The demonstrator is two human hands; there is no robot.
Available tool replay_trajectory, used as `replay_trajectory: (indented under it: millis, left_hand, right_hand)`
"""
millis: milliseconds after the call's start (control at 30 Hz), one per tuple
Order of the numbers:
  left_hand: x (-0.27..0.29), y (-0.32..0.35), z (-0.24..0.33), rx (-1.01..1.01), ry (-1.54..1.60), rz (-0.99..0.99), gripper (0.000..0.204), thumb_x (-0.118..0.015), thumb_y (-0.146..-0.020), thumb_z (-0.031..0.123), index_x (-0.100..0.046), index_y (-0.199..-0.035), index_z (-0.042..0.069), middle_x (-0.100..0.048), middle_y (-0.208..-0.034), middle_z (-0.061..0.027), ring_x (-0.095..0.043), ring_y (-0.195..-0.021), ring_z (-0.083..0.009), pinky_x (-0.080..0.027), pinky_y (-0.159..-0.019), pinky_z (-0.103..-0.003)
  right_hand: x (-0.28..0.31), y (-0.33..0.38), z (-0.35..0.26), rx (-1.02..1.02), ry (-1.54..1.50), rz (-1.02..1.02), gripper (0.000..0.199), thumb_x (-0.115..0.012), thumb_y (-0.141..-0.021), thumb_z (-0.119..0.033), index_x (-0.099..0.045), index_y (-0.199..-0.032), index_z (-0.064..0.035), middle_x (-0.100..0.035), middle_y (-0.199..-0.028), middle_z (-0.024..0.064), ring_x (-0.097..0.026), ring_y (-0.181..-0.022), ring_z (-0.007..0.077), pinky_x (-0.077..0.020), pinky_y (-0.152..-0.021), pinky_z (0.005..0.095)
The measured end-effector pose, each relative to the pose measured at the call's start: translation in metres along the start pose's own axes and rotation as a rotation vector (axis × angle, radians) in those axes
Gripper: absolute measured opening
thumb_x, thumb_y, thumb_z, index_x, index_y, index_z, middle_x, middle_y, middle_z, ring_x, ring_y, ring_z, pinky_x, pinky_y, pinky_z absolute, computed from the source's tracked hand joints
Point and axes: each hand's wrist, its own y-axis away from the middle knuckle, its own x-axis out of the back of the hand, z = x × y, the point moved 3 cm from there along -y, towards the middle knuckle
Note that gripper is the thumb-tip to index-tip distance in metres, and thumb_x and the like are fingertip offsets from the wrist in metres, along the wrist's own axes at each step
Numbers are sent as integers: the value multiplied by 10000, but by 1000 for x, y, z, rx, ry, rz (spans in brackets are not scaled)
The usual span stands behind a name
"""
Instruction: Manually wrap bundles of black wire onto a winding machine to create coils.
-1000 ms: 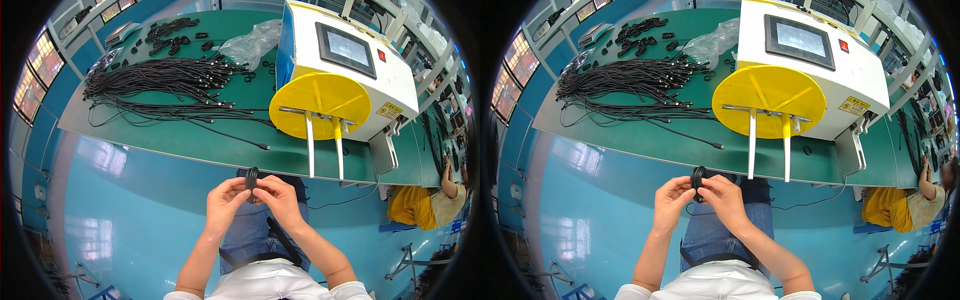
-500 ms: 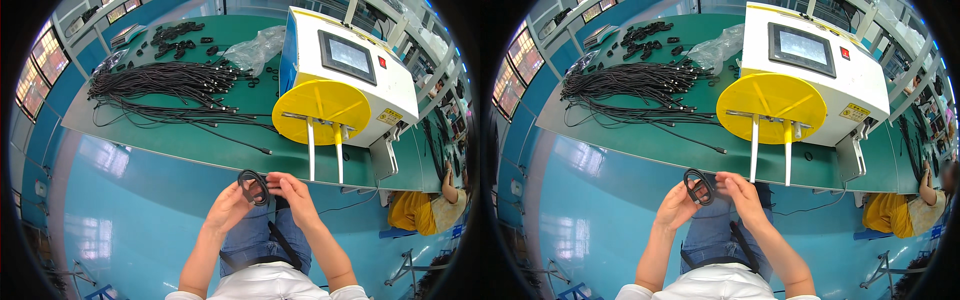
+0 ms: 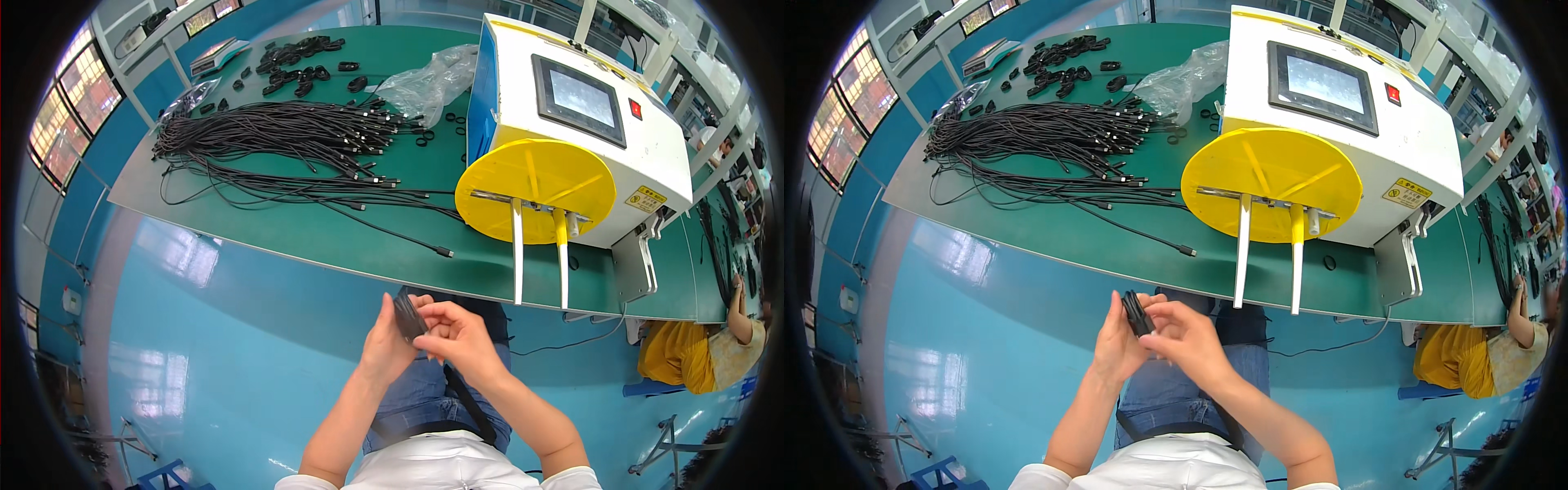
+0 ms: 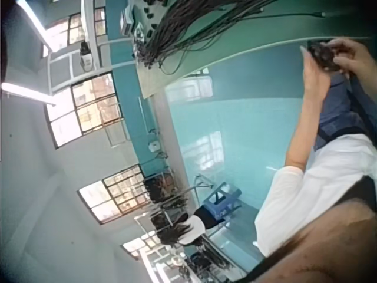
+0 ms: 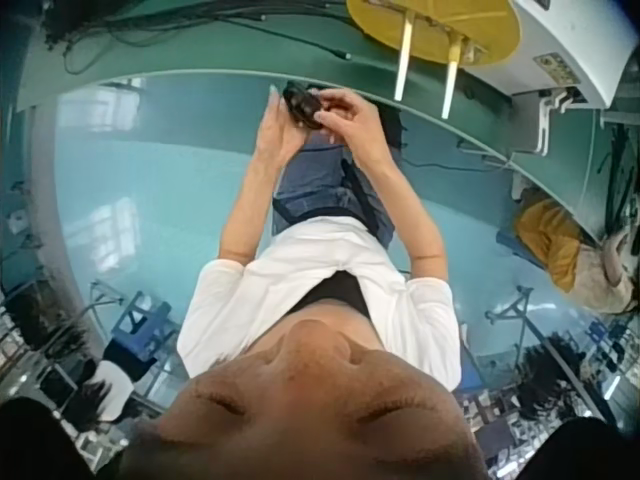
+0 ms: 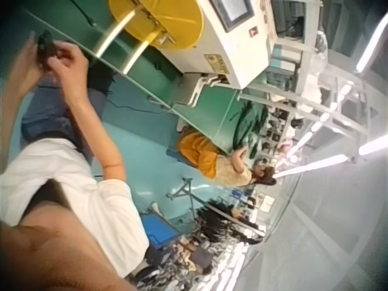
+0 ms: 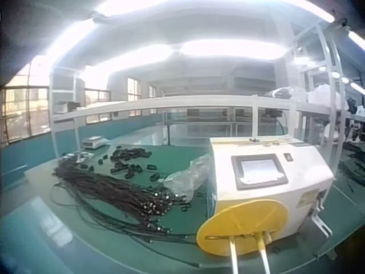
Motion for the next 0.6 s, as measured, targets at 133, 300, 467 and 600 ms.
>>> replay_trajectory:
  millis: [133,300,467,600]
  left_hand:
    - [-16,-4,2,-65,-116,123,561,-460,-913,489,-445,-1230,25,-538,-1147,-116,-518,-1094,-240,-435,-931,-400]
    - [-12,-8,7,-80,-200,117,578,-611,-850,412,-448,-1233,11,-533,-1190,-125,-513,-1118,-247,-448,-936,-395]
    - [-6,-14,7,-32,-157,74,602,-627,-825,436,-465,-1215,7,-548,-1179,-131,-470,-1198,-284,-437,-962,-411]
    - [-10,-19,5,-77,-210,76,573,-616,-835,427,-474,-1203,12,-555,-1174,-134,-449,-1228,-300,-433,-969,-417]
  right_hand:
    - [-5,0,-5,365,432,118,364,-672,-742,41,-564,-1087,6,-562,-858,18,-508,-661,43,-427,-566,184]
    - [1,-9,-11,320,501,94,377,-670,-752,7,-554,-1109,-15,-616,-851,63,-571,-656,122,-465,-617,240]
    - [12,-16,-9,184,359,61,298,-666,-757,19,-603,-1048,8,-611,-809,35,-525,-620,57,-435,-556,200]
    - [18,-18,-7,196,392,29,219,-657,-774,0,-639,-993,12,-623,-790,38,-551,-605,73,-448,-550,215]
